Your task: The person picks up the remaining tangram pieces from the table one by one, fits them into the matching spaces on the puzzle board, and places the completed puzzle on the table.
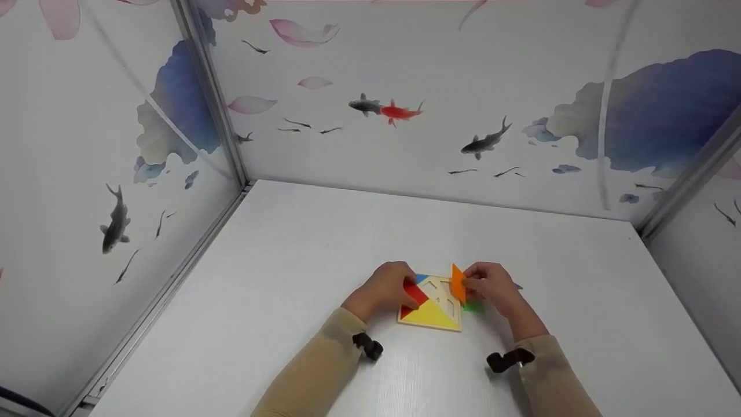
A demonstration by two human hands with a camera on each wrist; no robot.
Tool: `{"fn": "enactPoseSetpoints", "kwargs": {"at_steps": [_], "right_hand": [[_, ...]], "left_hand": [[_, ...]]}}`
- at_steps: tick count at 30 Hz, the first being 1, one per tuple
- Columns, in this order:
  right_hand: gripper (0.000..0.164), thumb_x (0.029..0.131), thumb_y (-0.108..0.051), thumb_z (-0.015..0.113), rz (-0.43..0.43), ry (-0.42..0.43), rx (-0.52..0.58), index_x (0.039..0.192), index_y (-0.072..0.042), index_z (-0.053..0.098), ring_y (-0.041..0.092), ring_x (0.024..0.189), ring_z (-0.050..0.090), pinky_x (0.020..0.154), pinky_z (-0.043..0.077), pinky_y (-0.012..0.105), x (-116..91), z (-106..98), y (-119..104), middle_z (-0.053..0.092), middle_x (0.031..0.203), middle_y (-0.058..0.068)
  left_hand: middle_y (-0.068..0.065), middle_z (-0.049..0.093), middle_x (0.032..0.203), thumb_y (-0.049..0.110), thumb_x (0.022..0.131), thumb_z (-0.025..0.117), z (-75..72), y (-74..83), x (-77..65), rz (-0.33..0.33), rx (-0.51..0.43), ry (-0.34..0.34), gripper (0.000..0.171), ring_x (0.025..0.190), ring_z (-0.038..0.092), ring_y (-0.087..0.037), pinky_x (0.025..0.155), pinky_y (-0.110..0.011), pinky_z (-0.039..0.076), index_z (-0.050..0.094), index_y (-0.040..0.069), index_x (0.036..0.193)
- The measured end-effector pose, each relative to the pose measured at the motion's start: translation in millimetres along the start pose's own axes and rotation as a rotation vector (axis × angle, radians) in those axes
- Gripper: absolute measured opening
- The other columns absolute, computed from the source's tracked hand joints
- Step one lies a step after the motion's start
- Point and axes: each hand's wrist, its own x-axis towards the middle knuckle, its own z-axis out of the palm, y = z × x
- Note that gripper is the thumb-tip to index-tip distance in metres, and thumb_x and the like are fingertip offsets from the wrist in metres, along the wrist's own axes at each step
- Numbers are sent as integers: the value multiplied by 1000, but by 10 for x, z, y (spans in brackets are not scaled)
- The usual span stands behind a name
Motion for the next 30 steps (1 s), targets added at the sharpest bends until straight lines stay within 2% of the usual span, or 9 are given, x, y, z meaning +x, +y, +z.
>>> {"fn": "enactPoseSetpoints", "kwargs": {"at_steps": [8, 30], "right_hand": [[14, 98, -10, 71, -8, -22, 31, 110, -3, 70, 23, 88, 64, 77, 61, 25, 3, 30, 14, 68, 113, 14], [16, 99, -14, 74, 9, -75, 27, 112, -4, 70, 25, 87, 65, 81, 63, 27, 6, 60, 34, 70, 115, 15]], "left_hand": [[5, 68, 115, 34, 82, 92, 30, -37, 27, 25, 43, 5, 48, 102, 56, -13, 98, -29, 52, 76, 13, 123], [7, 66, 115, 34, 82, 93, 11, -7, -5, -22, 7, 2, 50, 104, 56, -14, 99, -31, 53, 74, 15, 125]]}}
